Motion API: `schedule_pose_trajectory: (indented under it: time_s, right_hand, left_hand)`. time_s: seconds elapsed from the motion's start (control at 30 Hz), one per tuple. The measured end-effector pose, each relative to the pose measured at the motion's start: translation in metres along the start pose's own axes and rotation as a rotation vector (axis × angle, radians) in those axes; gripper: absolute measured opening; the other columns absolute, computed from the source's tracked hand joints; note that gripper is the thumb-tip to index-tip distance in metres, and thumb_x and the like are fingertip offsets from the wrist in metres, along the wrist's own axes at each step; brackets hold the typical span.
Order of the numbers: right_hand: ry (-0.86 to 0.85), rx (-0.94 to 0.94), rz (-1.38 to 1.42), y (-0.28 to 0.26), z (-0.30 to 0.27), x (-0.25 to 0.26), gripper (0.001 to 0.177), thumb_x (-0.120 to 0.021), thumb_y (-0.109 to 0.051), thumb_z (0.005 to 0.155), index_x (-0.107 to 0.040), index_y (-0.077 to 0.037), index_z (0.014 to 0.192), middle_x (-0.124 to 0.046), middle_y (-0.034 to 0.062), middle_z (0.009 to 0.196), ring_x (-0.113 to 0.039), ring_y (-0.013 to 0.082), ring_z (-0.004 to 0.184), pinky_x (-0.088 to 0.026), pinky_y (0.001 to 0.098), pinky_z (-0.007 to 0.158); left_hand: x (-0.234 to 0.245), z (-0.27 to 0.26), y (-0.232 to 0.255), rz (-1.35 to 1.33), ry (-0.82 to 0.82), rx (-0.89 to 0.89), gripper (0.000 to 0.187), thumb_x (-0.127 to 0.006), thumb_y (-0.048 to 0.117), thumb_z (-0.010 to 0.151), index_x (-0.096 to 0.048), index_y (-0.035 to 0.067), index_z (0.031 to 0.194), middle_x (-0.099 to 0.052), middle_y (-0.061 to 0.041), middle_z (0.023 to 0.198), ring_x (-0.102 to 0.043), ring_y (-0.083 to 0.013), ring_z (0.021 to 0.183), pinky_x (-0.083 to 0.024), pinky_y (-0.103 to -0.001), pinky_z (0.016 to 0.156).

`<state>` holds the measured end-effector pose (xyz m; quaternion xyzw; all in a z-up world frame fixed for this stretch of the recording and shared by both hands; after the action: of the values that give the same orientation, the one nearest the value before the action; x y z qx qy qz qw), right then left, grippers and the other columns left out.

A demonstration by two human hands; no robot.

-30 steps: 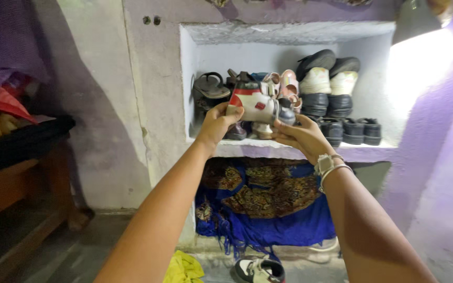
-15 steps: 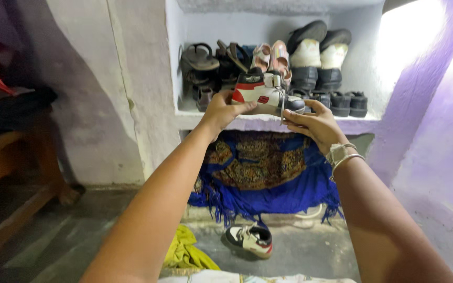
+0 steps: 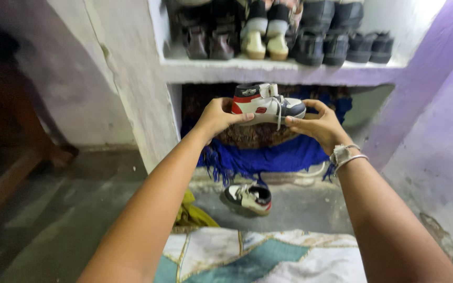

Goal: The person removes various shoes from a wall shelf and places them on their lap. They handle multiple pairs of shoes, including sneakers, sandals, and boots, one at a time.

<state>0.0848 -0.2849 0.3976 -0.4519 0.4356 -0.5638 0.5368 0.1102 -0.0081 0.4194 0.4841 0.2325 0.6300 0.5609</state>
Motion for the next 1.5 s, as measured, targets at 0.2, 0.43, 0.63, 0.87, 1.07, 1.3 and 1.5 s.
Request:
schedule_pose_trajectory:
  time_s: [0.2, 0.43, 0.63, 0.87, 1.07, 1.3, 1.5]
  right_hand:
    - [0.021, -0.059, -0.015, 0.054, -0.007, 0.002, 0.08, -0.087, -0.01, 0.073, -0.046, -0.002, 0.142, -0.074, 0.0183, 0.112, -0.075, 0.024, 0.099, -0.062, 0.0337, 0.084]
    - [0.048, -0.163, -0.065, 0.13, -0.026, 0.011, 0.077, -0.089, -0.008, 0.072, -0.051, -0.006, 0.138, -0.073, 0.0137, 0.112, -0.074, 0.0213, 0.097, -0.062, 0.0332, 0.084]
    - [0.049, -0.225, -0.071, 0.195, -0.04, 0.02, 0.079, -0.091, -0.006, 0.069, -0.052, -0.011, 0.137, -0.072, 0.0124, 0.107, -0.071, 0.0174, 0.094, -0.058, 0.0342, 0.085]
    - [-0.017, -0.302, -0.056, 0.27, -0.067, 0.029, 0.084, -0.089, 0.003, 0.065, -0.046, -0.01, 0.136, -0.076, 0.0136, 0.109, -0.073, 0.0188, 0.102, -0.057, 0.0333, 0.091]
    - [-0.008, -0.348, 0.079, 0.309, -0.081, 0.028, 0.08, -0.086, 0.009, 0.066, -0.042, -0.01, 0.13, -0.075, 0.0163, 0.108, -0.073, 0.0216, 0.1, -0.06, 0.0364, 0.089]
    - [0.025, -0.303, 0.073, 0.317, -0.078, 0.026, 0.083, -0.088, 0.008, 0.062, -0.042, -0.011, 0.129, -0.073, 0.0156, 0.11, -0.072, 0.0201, 0.099, -0.061, 0.0357, 0.087]
    - [-0.034, -0.317, -0.015, 0.346, -0.073, 0.035, 0.085, -0.086, 0.012, 0.056, -0.051, -0.012, 0.13, -0.07, 0.0117, 0.12, -0.066, 0.022, 0.112, -0.054, 0.0385, 0.097]
  left_hand:
    - [-0.03, -0.01, -0.056, -0.126, -0.048, 0.035, 0.064, -0.093, 0.032, 0.064, -0.073, 0.0, 0.116, -0.078, -0.01, 0.112, -0.072, -0.0169, 0.101, -0.056, -0.031, 0.092]
    - [-0.065, -0.028, -0.128, -0.057, -0.093, 0.123, 0.058, -0.095, 0.027, 0.064, -0.073, 0.002, 0.111, -0.079, -0.009, 0.108, -0.075, -0.0157, 0.096, -0.059, -0.03, 0.089]
    - [-0.099, -0.049, -0.179, -0.012, -0.15, 0.181, 0.06, -0.096, 0.026, 0.06, -0.073, 0.001, 0.11, -0.08, -0.008, 0.105, -0.075, -0.0155, 0.093, -0.059, -0.03, 0.087]
    - [-0.128, -0.096, -0.214, 0.29, -0.187, 0.204, 0.065, -0.101, 0.025, 0.054, -0.07, 0.002, 0.105, -0.077, -0.011, 0.1, -0.073, -0.0199, 0.092, -0.057, -0.034, 0.085]
    - [-0.143, -0.105, -0.217, 0.119, -0.189, 0.187, 0.073, -0.095, 0.022, 0.049, -0.062, 0.008, 0.113, -0.077, -0.008, 0.102, -0.075, -0.0197, 0.093, -0.057, -0.034, 0.084]
    - [-0.147, -0.095, -0.205, 0.283, -0.29, 0.069, 0.072, -0.094, 0.018, 0.054, -0.067, 0.012, 0.12, -0.076, -0.008, 0.109, -0.073, -0.0253, 0.101, -0.056, -0.036, 0.089]
    - [-0.153, -0.097, -0.229, 0.366, -0.379, 0.112, 0.076, -0.09, 0.01, 0.05, -0.065, 0.012, 0.122, -0.071, -0.012, 0.117, -0.067, -0.029, 0.112, -0.051, -0.035, 0.095]
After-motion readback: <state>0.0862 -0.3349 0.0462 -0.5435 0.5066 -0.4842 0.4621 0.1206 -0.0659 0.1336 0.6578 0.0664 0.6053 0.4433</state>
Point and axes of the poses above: each hand's wrist, its own z-axis towards the middle knuckle, its own x-axis out of the back of the hand, y = z × x, the point moved 7 cm from there along z, towards the middle knuckle
